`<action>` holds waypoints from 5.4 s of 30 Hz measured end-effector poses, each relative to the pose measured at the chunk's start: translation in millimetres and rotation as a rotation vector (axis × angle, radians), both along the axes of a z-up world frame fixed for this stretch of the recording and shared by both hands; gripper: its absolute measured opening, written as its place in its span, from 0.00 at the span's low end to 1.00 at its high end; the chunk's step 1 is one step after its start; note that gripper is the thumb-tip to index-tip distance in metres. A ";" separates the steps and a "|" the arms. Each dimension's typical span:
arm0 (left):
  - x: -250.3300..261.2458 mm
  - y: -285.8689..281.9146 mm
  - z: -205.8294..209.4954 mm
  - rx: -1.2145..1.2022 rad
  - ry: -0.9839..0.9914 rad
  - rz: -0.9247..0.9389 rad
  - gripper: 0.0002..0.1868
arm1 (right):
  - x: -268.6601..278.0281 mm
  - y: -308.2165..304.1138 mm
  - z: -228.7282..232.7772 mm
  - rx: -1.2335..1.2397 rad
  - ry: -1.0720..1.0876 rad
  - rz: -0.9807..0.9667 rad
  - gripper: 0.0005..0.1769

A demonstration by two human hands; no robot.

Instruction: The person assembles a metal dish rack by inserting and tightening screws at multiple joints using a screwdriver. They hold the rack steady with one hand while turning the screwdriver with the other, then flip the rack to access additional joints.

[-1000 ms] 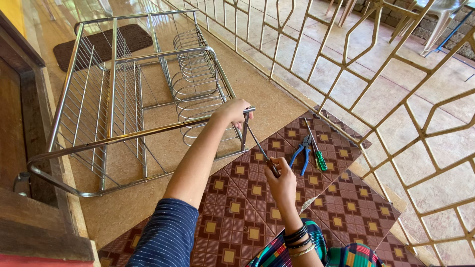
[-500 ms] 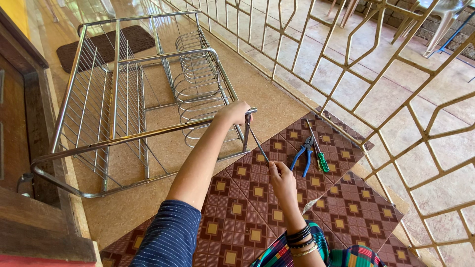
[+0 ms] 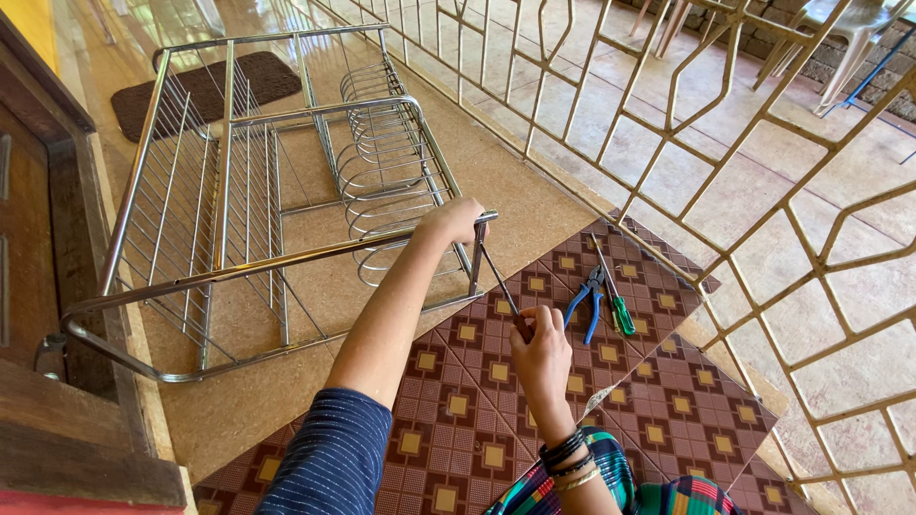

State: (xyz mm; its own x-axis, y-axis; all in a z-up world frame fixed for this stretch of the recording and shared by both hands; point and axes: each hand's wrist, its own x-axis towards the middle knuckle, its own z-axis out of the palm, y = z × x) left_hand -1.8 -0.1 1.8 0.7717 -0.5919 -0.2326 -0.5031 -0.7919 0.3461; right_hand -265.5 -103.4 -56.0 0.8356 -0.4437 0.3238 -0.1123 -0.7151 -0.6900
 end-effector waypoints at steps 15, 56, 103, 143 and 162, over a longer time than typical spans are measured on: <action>-1.5 4.1 1.6 0.039 -0.068 -0.021 0.05 | 22.7 -12.3 -72.4 0.144 0.099 -0.082 0.14; 2.6 6.9 -1.6 0.008 -0.139 -0.034 0.06 | 170.4 11.6 -29.4 0.241 -0.028 0.124 0.17; 8.5 6.2 7.5 -0.026 -0.060 0.007 0.07 | 74.8 -17.6 -126.3 0.271 0.476 0.039 0.26; -76.7 -13.3 -154.0 -1.264 0.169 0.553 0.17 | 13.0 -9.5 -2.5 0.285 0.143 0.087 0.23; -84.6 -12.9 -130.7 -1.299 0.095 0.352 0.21 | 8.3 -12.2 -1.0 0.269 0.073 0.095 0.20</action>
State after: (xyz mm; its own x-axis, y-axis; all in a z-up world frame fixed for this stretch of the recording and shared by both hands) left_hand -86.4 -13.0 -128.8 0.9392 -0.1990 0.2797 -0.2751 0.0512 0.9601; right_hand -257.2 -115.5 -57.0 0.8944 -0.4240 0.1425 -0.1102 -0.5177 -0.8485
